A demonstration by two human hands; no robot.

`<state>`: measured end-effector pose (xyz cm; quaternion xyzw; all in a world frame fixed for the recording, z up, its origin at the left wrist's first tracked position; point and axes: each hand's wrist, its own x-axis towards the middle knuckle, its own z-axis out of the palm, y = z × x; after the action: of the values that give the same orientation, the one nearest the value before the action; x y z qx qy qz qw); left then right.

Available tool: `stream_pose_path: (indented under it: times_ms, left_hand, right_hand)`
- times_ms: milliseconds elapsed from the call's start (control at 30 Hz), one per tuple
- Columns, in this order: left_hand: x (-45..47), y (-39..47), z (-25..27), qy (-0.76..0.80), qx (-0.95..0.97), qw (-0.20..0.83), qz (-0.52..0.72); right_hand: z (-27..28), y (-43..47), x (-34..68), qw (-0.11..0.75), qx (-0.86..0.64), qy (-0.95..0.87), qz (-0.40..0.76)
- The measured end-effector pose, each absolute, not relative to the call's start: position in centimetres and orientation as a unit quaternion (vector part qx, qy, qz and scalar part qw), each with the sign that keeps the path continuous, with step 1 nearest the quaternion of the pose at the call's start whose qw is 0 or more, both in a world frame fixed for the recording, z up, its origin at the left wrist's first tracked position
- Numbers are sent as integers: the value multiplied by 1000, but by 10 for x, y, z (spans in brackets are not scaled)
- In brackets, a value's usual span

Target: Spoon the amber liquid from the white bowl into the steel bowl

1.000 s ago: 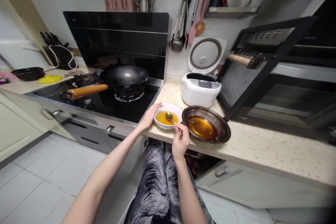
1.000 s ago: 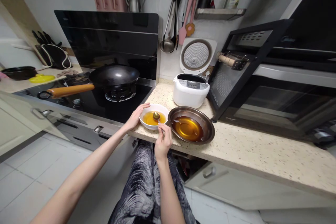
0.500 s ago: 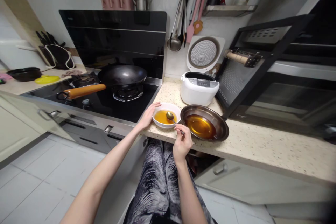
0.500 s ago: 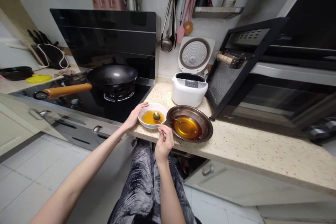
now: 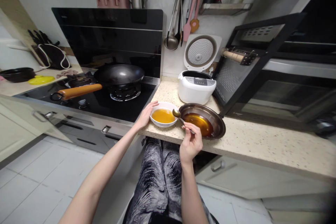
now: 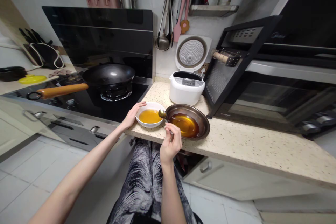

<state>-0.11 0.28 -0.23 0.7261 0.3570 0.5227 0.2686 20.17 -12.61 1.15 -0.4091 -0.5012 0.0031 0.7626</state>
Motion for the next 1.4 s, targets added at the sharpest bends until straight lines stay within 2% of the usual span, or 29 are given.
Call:
stream_pose_path:
  times_ms: [400, 733, 1067, 1167, 1400]
  left_hand:
    - [-1, 2, -1, 367, 723, 267, 520]
    - [0, 2, -1, 372, 722, 268, 519]
    - [0, 1, -1, 370, 722, 263, 521]
    - [1, 0, 0, 370, 723, 266, 520]
    - [0, -1, 2, 367, 725, 271, 517]
  right_hand:
    - [11, -124, 234, 752, -443, -483, -74]
    - [5, -122, 248, 672, -411, -593, -168]
    - [-4, -124, 265, 563, -387, -717, -138]
    - [-2, -124, 263, 578, -387, -703, -146]
    - [9, -128, 238, 689, -378, -598, -155]
